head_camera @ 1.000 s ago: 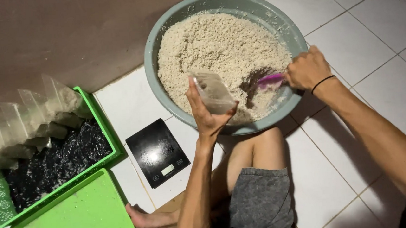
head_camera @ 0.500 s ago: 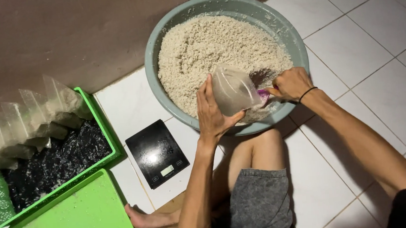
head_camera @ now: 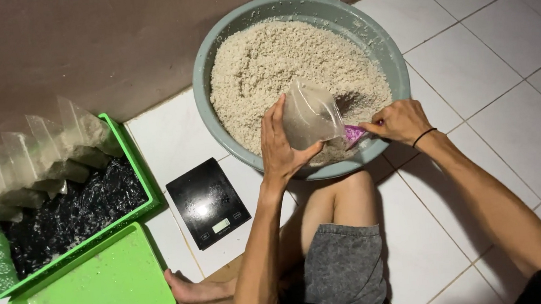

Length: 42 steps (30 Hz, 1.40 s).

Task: Scooping grain from a large basin into plastic bags and weighing them on a digital scale for portioning.

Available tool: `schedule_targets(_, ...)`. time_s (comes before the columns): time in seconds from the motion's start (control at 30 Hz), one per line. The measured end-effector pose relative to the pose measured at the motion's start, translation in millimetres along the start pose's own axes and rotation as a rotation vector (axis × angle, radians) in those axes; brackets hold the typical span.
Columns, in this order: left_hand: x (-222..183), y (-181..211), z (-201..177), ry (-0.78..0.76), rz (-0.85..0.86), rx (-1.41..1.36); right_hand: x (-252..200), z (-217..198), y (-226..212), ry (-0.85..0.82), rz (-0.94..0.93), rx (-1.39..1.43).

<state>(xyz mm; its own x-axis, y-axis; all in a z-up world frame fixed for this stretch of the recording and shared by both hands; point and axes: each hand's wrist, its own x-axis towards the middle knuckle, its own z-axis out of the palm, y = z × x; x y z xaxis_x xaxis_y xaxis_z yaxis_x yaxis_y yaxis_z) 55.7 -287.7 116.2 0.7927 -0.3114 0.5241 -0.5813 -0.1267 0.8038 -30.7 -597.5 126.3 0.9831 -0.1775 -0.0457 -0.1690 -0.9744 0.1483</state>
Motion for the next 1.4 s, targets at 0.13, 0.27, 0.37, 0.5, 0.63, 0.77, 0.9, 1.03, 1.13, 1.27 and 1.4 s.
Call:
schedule_targets(0.13, -1.1, -2.1, 3.2, -0.004, -0.008, 0.016, -12.3, -4.2, 7.7, 0.034, 0.065, 0.128)
schedule_targets(0.27, 0.9, 3.5, 0.5, -0.021, -0.023, 0.022, -25.7, -29.5, 13.1, 0.095, 0.174, 0.301)
schedule_targets(0.37, -0.4, 2.3, 2.0, -0.033, 0.014, 0.12, -31.9, -63.2, 16.1, 0.223, 0.168, 0.441)
schedule_targets(0.5, 1.0, 8.5, 0.4, -0.032, 0.082, 0.259, -42.1, -118.5, 14.6, 0.324, 0.161, 0.586)
schedule_targets(0.63, 1.5, 9.4, 2.4, -0.044, 0.086, 0.304, -52.7, -176.9, -16.6, 0.365, 0.216, 0.603)
schedule_targets(0.77, 1.9, 11.9, 1.3, -0.042, 0.097, 0.314, -54.1, -195.4, -33.9, 0.393, 0.208, 0.599)
schedule_targets(0.9, 2.3, 11.3, 1.1, -0.056, 0.098, 0.324, -57.1, -195.9, -42.3, 0.443, 0.121, 0.51)
schedule_targets(1.03, 1.8, 10.9, 0.1, -0.067, 0.096, 0.312, -63.7, -188.6, -49.5, 0.54, 0.029, 0.324)
schedule_targets(1.13, 1.4, 12.6, -1.4, -0.087, 0.053, 0.258, -66.2, -183.3, -55.7, 0.688, -0.057, 0.139)
schedule_targets(1.27, 0.3, 11.8, 0.1, -0.064, 0.076, 0.277, -68.0, -184.0, -68.9, 0.787, -0.144, -0.093)
schedule_targets(1.4, -0.9, 5.9, 2.8, -0.066, 0.077, 0.296, -67.1, -176.8, -72.7, 0.851, -0.181, -0.266)
